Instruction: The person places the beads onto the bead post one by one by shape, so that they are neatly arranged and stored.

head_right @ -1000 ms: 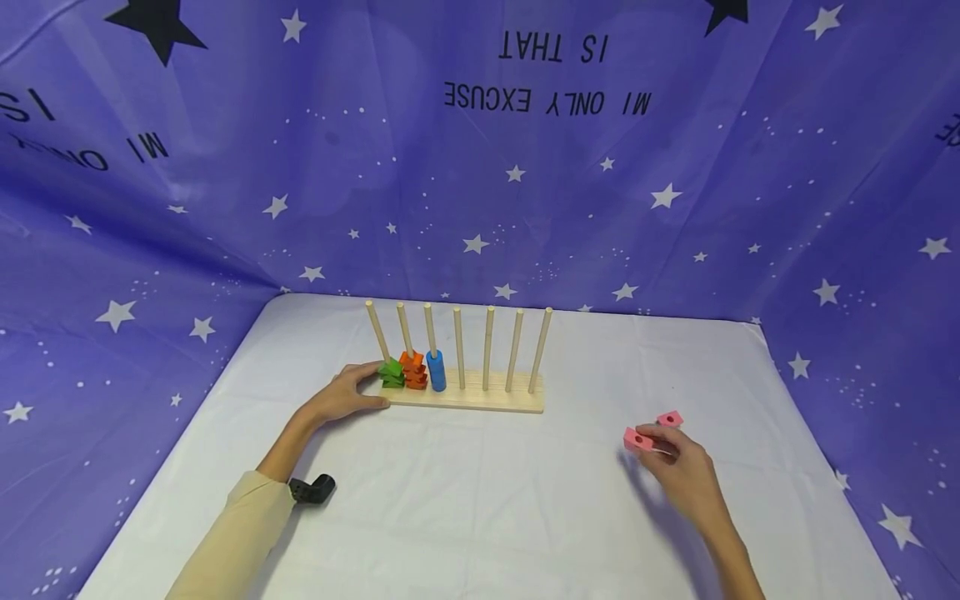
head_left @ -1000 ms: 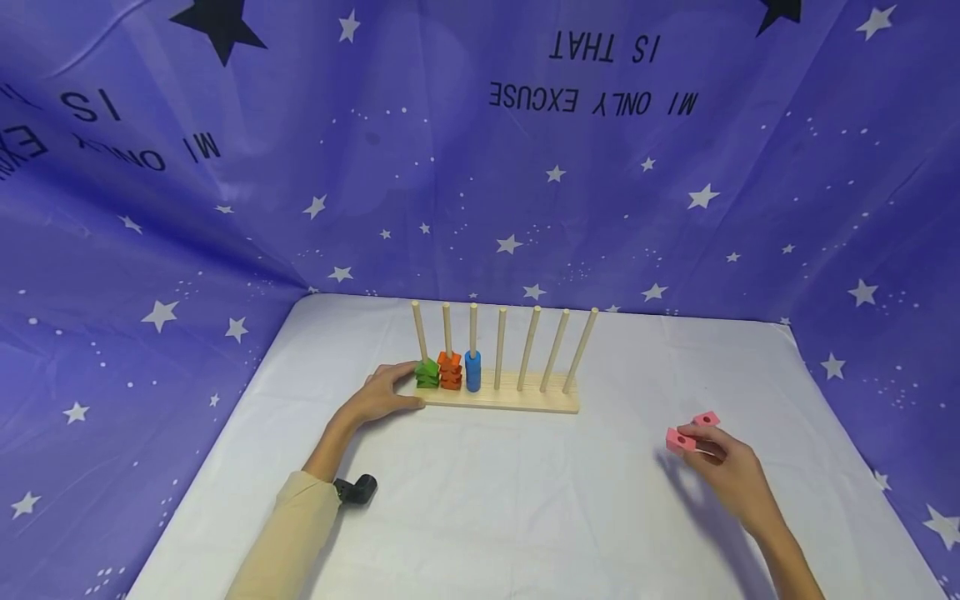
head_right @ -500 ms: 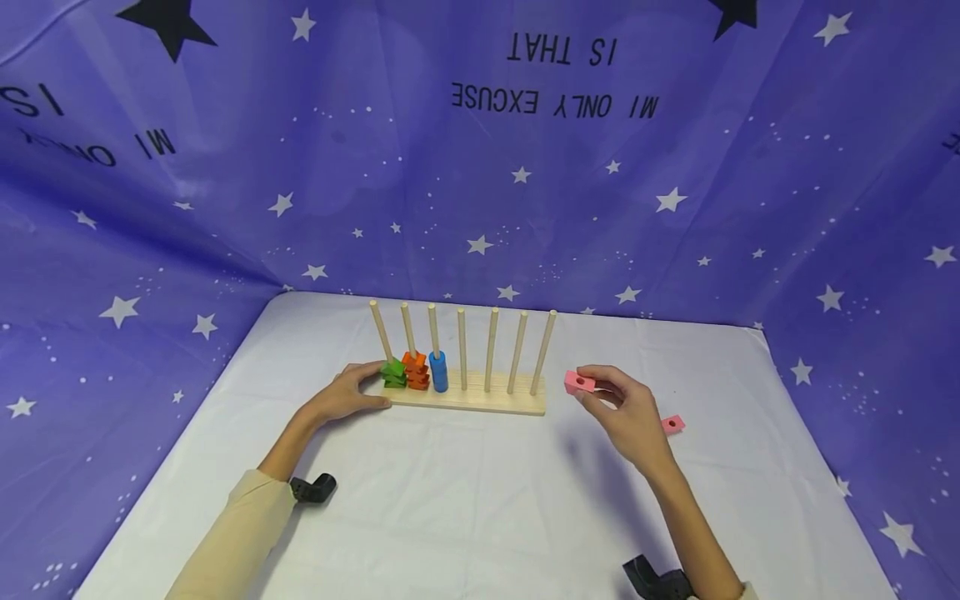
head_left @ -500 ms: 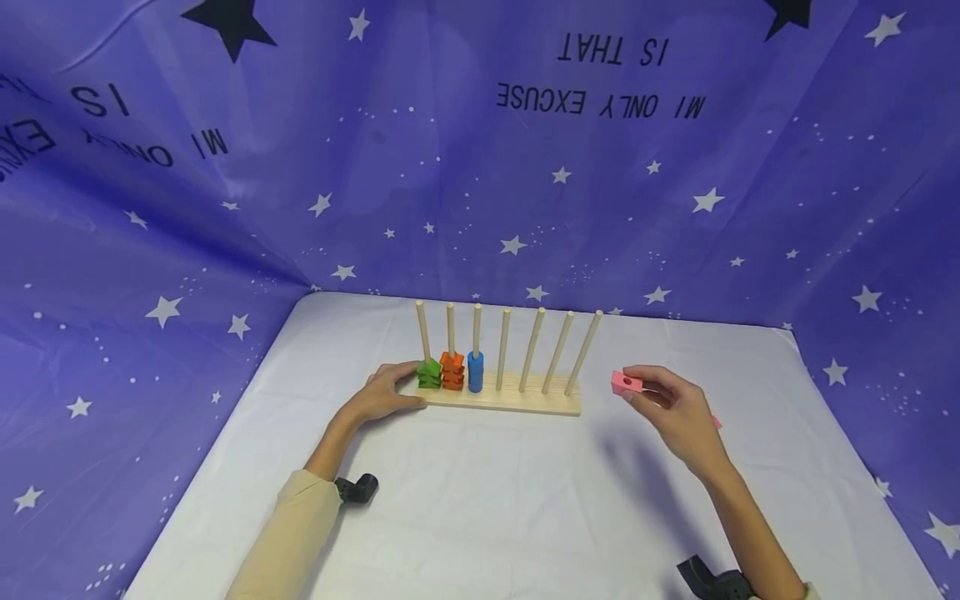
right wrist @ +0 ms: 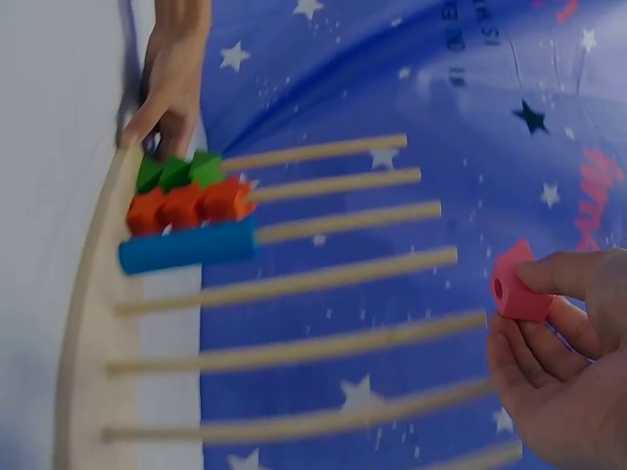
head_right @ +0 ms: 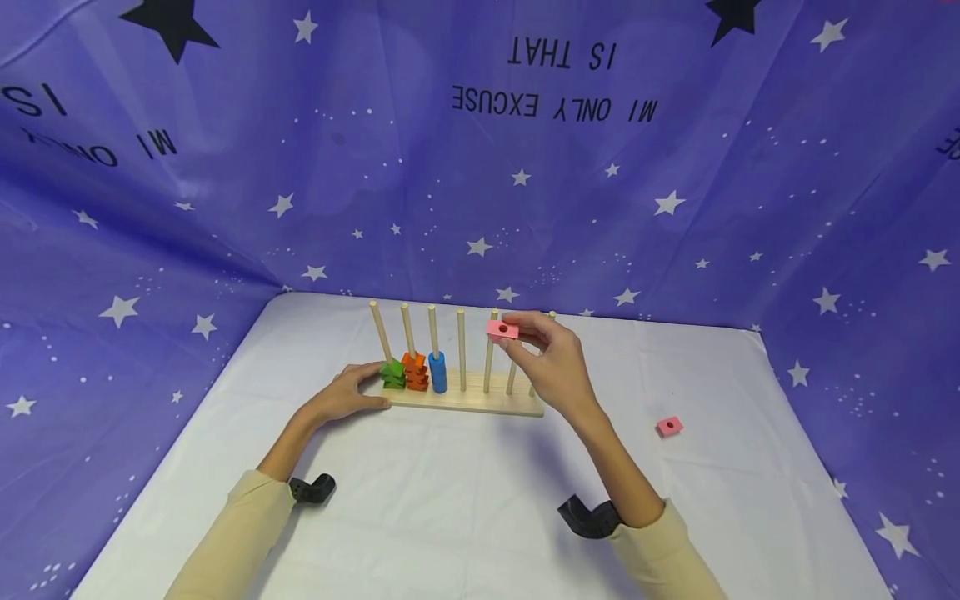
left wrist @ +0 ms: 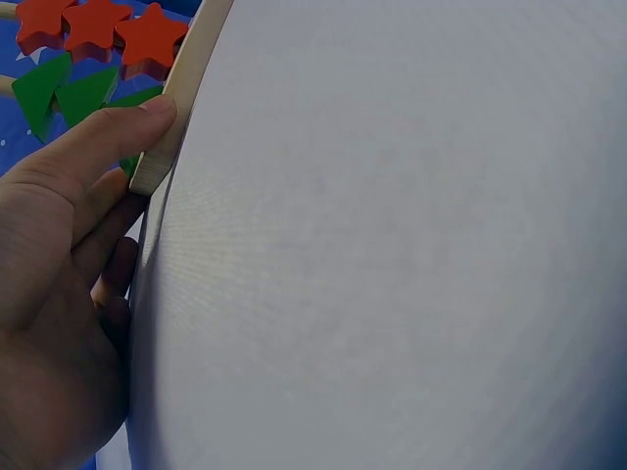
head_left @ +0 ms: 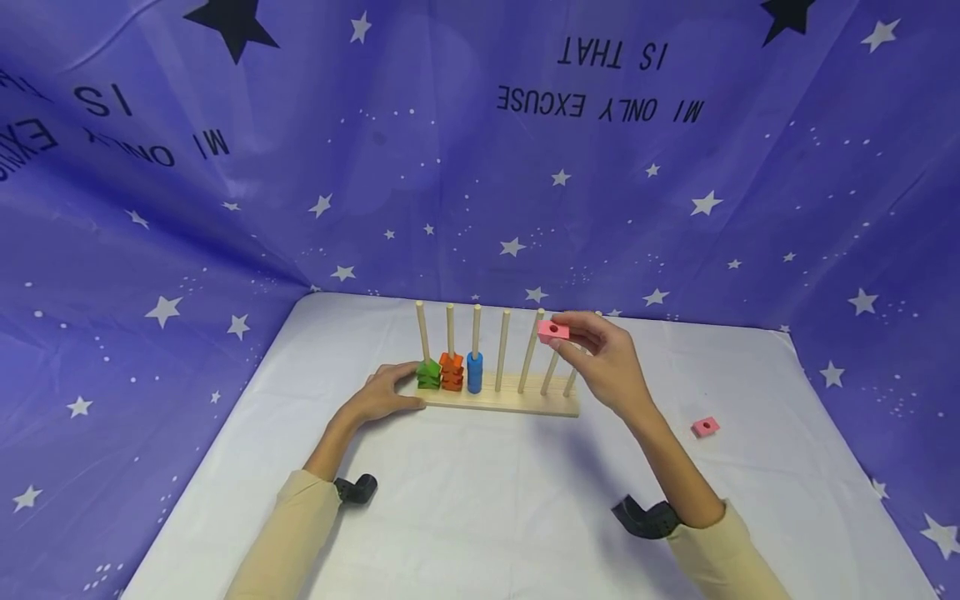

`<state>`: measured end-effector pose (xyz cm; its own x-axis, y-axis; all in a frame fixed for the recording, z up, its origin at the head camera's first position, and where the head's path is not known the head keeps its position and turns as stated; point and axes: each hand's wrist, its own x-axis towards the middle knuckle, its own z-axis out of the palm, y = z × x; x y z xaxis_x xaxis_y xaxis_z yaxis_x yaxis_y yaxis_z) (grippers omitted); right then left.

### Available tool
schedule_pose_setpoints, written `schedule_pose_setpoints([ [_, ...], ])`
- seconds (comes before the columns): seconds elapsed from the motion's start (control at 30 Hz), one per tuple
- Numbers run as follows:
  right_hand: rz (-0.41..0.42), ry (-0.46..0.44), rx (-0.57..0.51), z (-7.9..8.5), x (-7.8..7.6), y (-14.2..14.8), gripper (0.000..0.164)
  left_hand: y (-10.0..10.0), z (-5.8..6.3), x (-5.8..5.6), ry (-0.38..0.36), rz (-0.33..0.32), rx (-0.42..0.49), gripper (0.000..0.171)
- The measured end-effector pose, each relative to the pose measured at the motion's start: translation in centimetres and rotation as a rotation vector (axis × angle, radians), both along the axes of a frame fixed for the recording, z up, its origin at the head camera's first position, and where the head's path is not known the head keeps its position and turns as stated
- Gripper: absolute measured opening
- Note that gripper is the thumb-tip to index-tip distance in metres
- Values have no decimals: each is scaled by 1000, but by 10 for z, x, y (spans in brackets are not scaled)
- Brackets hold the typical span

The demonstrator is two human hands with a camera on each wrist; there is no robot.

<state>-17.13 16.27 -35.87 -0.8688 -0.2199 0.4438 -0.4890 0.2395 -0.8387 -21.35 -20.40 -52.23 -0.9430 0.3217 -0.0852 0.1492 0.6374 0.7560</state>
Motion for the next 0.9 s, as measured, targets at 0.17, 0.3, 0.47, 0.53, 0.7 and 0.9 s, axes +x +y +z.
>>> schedule_pose_setpoints([
  [0.17, 12, 18, 15, 11, -9, -30, 31, 0, 0, -1, 3, -3, -1, 77],
  [0.3, -5, 21, 22, 14, -14, -49, 31, 0, 0, 0, -3, 4, 0, 77],
  [0.47, -55, 48, 30, 11, -21, -66, 28, 0, 1, 0, 1, 5, -5, 78],
  [0.53, -80, 69, 40, 10, -23, -70, 28, 1, 1, 0, 0, 3, -6, 78],
  [0.7, -131, 122, 66, 6, -24, -73, 27, 1, 2, 0, -7, 4, -6, 78],
  [0.9, -153, 146, 95, 0, -22, -73, 26, 1, 2, 1, -1, 6, -13, 78],
])
